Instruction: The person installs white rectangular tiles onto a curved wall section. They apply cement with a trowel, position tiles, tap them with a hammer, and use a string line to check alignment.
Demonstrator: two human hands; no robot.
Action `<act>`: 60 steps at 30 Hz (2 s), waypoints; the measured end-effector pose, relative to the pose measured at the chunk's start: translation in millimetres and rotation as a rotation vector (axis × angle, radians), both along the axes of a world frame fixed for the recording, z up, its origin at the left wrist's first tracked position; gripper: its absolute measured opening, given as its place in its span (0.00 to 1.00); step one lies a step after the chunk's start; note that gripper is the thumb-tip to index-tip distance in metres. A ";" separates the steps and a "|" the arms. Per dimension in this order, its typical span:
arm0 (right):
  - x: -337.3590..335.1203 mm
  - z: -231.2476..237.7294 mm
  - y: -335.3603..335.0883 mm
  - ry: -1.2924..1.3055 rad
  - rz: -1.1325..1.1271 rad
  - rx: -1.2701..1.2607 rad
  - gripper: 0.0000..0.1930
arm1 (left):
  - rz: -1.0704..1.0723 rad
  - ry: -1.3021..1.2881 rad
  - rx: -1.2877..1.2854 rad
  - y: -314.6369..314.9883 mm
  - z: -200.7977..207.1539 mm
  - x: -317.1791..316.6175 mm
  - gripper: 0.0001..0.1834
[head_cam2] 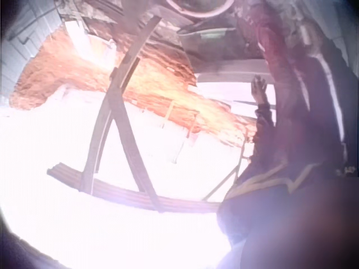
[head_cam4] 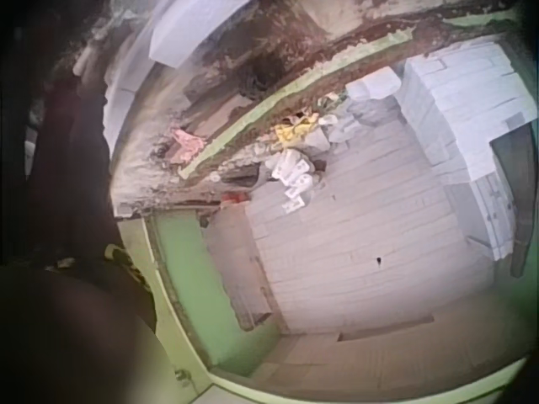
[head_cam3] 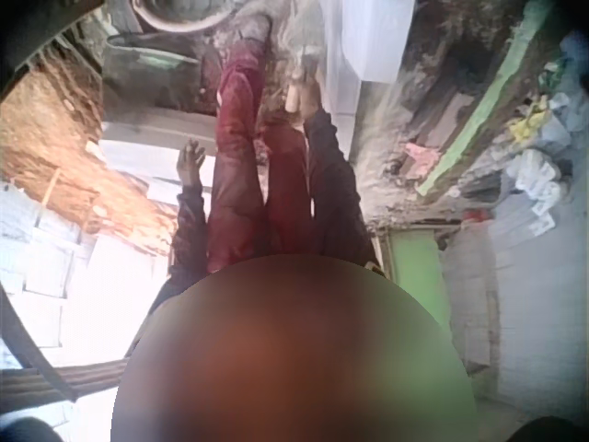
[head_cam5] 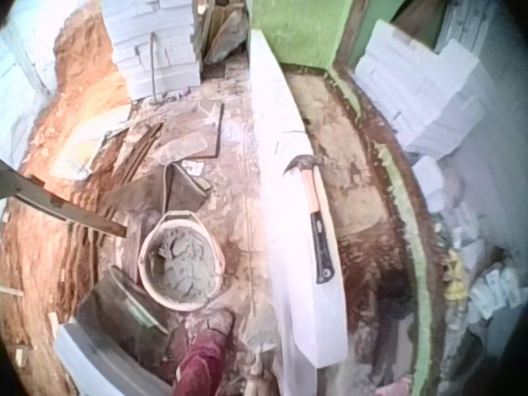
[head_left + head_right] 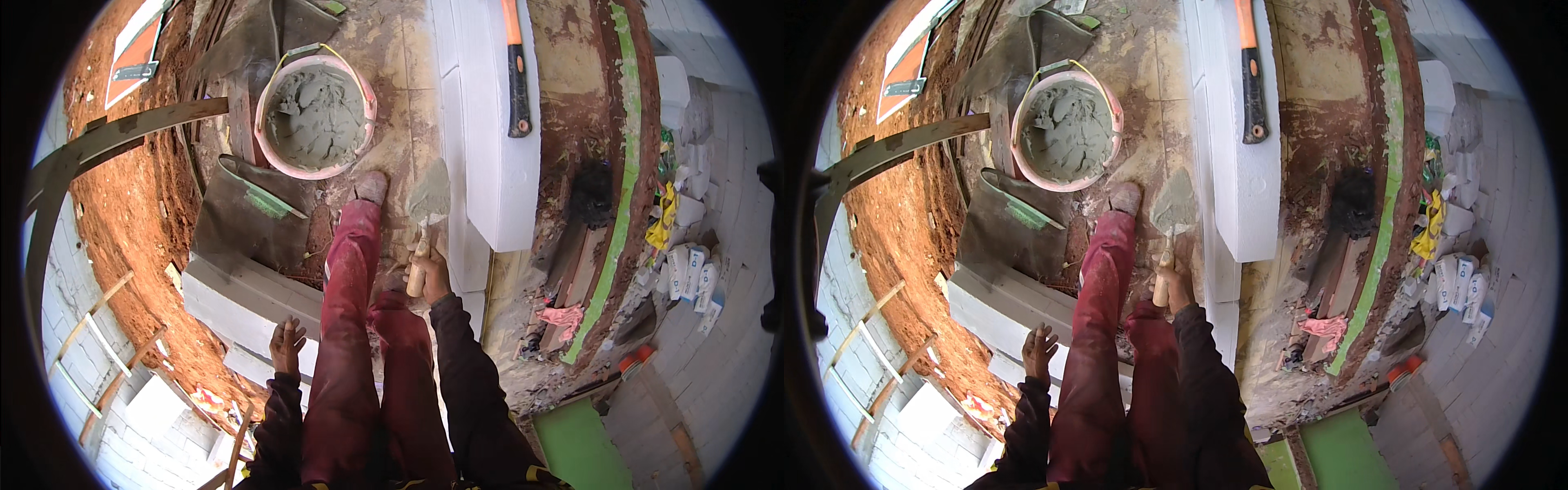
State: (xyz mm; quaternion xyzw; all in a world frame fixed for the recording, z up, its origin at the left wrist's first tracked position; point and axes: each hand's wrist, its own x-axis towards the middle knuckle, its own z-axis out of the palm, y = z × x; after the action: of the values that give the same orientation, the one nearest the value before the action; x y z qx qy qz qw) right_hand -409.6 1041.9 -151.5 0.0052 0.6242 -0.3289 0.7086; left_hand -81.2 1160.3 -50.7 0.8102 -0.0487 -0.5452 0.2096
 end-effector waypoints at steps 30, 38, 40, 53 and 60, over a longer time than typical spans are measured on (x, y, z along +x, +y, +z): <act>62.9 -110.0 129.5 0.986 -0.453 -0.039 0.26 | -1.001 0.014 -0.031 -8.0 17.9 -121.1 0.24; 63.2 -241.6 101.4 1.122 -0.454 0.051 0.30 | -0.954 -0.002 -0.045 2.3 14.6 -118.4 0.24; 78.4 -234.1 122.9 1.185 -0.398 0.007 0.29 | -0.949 -0.024 -0.041 8.3 15.6 -120.2 0.23; 29.4 -117.0 183.4 -0.256 -0.980 -0.453 0.10 | -1.011 -0.002 -0.096 31.9 9.9 -113.1 0.25; 73.2 30.9 260.7 -0.361 -0.489 0.097 0.10 | -0.790 -0.047 -0.187 -14.9 0.8 -139.7 0.35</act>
State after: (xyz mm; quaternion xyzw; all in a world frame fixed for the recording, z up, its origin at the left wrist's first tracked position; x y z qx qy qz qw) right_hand -336.4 1302.6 -120.6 0.2475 0.4834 -0.4532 0.7069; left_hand -220.8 1145.4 -49.9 0.7190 -0.4103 -0.5582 0.0554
